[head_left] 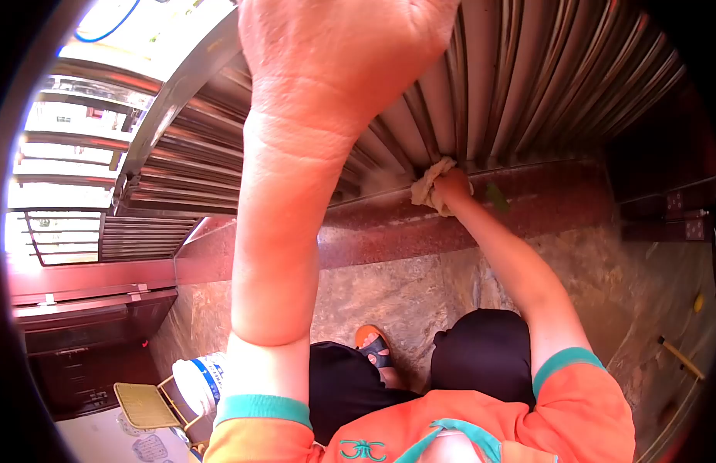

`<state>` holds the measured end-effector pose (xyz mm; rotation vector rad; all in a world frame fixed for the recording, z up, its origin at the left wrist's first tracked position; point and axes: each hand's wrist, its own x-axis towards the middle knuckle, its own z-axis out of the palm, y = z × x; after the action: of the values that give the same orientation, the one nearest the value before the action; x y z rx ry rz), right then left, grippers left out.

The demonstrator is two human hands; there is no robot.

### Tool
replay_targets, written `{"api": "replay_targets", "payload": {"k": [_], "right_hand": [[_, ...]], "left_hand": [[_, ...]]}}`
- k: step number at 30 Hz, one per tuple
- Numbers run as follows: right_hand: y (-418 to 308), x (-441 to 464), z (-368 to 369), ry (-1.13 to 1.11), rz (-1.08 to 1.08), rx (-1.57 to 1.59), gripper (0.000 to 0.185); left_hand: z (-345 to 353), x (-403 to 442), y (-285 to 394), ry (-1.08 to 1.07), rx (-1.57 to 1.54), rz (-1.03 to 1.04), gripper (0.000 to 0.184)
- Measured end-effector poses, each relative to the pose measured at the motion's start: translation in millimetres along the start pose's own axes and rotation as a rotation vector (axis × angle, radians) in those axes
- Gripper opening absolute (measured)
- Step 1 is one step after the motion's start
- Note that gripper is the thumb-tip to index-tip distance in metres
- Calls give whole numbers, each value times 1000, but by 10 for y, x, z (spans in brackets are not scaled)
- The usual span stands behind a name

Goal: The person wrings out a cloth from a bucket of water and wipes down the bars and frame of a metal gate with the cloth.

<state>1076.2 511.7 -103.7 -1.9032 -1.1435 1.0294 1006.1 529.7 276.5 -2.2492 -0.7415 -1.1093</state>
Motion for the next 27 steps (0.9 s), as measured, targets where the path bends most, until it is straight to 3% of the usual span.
{"api": "replay_targets", "payload": {"k": [5,7,9,10,12,13,15,17,18,20,23,25,27], "right_hand": [[-838,-544,-503,-164,-45,248,20],[-972,-588,-406,-78,-367,277,19],[-1441,-746,-576,2,-590,230,18],[-1756,-885,-733,-29,-639,290,18],[-2288,-1090,-1058,-58,-758,311,18],[-2489,-1144,-1183,-58,-826,272,18],[-2896,-1167,-1618,-819,-800,615,17],[-2908,-1143,-1194,-211,-1104,545,12],[-2915,-1131,-984,138,-1150,474,10],[-2539,-732,-667,748,-1336,-30,21],[-2140,-566,-304,762,-1055,-122,29],[-1742,-444,-48,743,-1008,-17,24],[-1442,-427,163,688,-820,131,21]], "left_hand": [[-152,-123,-89,0,-309,-109,36],[-364,-383,-184,49,-349,-212,30],[-543,-493,-436,337,-203,36,33],[-734,-601,-658,311,-37,44,29],[-900,-751,-870,403,-53,-331,31],[-982,-767,-1016,320,-71,-372,33],[-1122,-815,-1275,92,-106,-406,40],[-1149,-877,-1363,-181,-110,-515,49],[-1097,-905,-1413,-179,-26,-385,52],[-1051,-830,-1383,-259,-48,-364,51],[-989,-867,-1355,-244,-59,-402,48],[-947,-882,-1328,-242,-311,-344,45],[-966,-939,-1388,-224,-65,-336,43]]}}
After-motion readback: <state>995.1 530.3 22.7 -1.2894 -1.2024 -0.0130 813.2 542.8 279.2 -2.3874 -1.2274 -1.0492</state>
